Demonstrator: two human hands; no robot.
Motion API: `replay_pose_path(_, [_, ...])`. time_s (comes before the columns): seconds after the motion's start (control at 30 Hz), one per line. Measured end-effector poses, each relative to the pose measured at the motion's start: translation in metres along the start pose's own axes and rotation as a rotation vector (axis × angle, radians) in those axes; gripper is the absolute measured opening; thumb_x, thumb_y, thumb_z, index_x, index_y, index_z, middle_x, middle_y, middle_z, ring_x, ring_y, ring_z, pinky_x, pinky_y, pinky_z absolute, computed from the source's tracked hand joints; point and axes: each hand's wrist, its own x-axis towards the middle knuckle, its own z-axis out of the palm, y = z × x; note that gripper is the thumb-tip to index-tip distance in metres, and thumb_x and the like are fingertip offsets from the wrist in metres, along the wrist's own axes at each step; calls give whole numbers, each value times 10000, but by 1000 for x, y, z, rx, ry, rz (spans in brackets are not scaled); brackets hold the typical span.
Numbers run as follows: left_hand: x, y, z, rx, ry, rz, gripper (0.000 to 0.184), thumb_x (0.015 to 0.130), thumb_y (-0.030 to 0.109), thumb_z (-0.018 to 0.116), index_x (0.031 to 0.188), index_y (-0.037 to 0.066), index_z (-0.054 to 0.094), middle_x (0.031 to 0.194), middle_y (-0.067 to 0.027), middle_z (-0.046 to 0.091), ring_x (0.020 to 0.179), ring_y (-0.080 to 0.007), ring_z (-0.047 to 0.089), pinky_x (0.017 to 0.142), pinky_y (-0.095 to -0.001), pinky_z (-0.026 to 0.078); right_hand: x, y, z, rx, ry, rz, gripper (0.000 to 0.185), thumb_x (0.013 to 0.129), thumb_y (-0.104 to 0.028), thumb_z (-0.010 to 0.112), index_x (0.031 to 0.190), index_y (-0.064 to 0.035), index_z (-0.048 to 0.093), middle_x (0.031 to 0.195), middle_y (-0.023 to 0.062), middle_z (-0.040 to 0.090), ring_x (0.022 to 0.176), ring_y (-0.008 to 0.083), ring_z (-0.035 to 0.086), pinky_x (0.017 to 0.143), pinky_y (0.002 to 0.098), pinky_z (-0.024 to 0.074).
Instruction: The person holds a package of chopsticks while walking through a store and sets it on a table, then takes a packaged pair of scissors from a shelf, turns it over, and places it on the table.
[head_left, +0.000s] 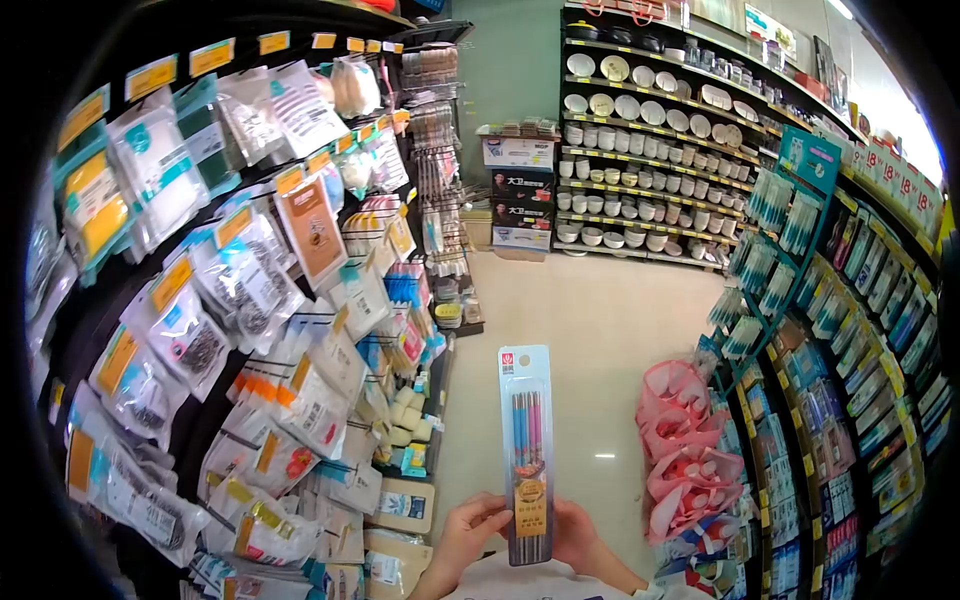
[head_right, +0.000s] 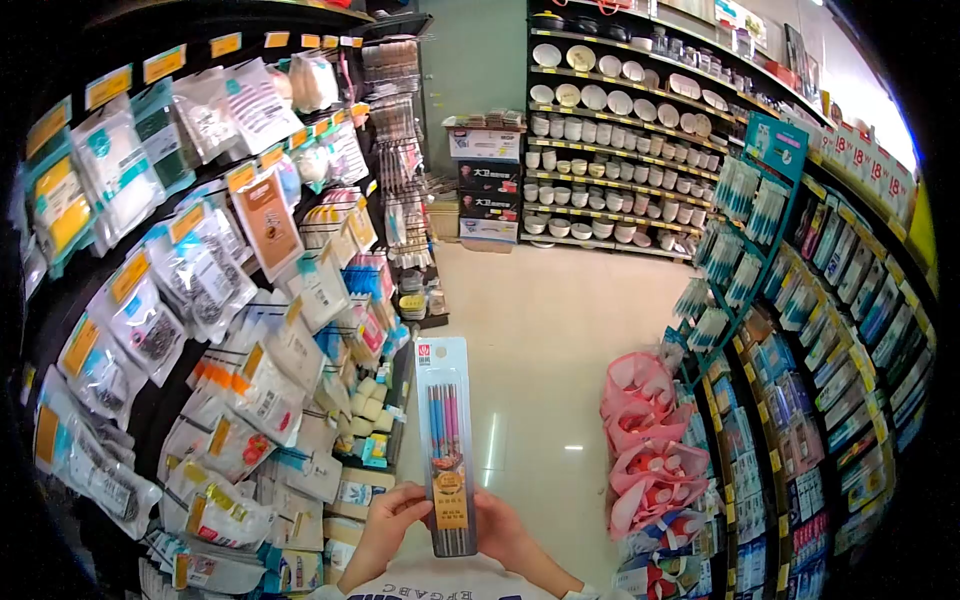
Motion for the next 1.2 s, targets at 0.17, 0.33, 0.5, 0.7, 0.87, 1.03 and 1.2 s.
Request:
replay_pose_path(0.17, [55,-14,18,-84,-80,-181,196,774,31,545,953,-50,558,853,-70,528,728,-147,544,598,-241,456,-1,-30,-43,167,6,-2,583,754,-353,507,1186,4,350,1138,163,462,1014,292,478,896,400,359])
replay_pose_path(0.33, [108,-31,26,-65,-175,-177,217,779,47,552,980,-36,555,875,-58,533,744,-133,544,602,-236,464,14,-61,-57,184,67,-157,561,758,-343,485,1170,20,367,1124,166,472,1013,289,479,895,402,361])
replay_pose_path(0.5, [172,-35,21,-108,-258,-300,219,793,65,537,987,-35,553,857,-52,528,742,-130,541,608,-234,456,43,-91,-70,166,184,-283,521,790,-338,420,1163,23,376,1118,175,473,1011,294,478,896,401,360])
replay_pose_path(0.7, [265,3,-7,-11,-379,-159,209,790,47,530,977,-44,553,832,-59,514,707,-128,529,604,-233,450,119,-149,-60,39,206,-344,530,807,-361,381,1178,17,363,1134,171,462,1029,291,467,896,399,358])
replay_pose_path(0.87, [331,11,-47,21,-373,-3,200,787,38,530,964,-52,555,842,-69,513,710,-135,530,600,-232,447,193,-188,-69,-4,43,-306,562,790,-381,416,1184,15,356,1136,174,456,1032,292,462,883,400,368])
replay_pose_path(1.03, [375,17,-78,-4,-301,-63,188,786,31,530,947,-63,556,834,-71,512,709,-137,531,597,-232,446,254,-205,-80,116,-18,-248,567,785,-383,431,1191,5,347,1140,171,452,1038,292,457,888,409,361])
replay_pose_path(1.2, [408,17,-97,3,-200,-103,155,777,28,534,894,-71,556,784,-57,512,699,-133,520,614,-237,434,295,-227,-90,100,14,-200,571,779,-377,447,1193,3,344,1144,171,450,1048,297,451,895,412,353])
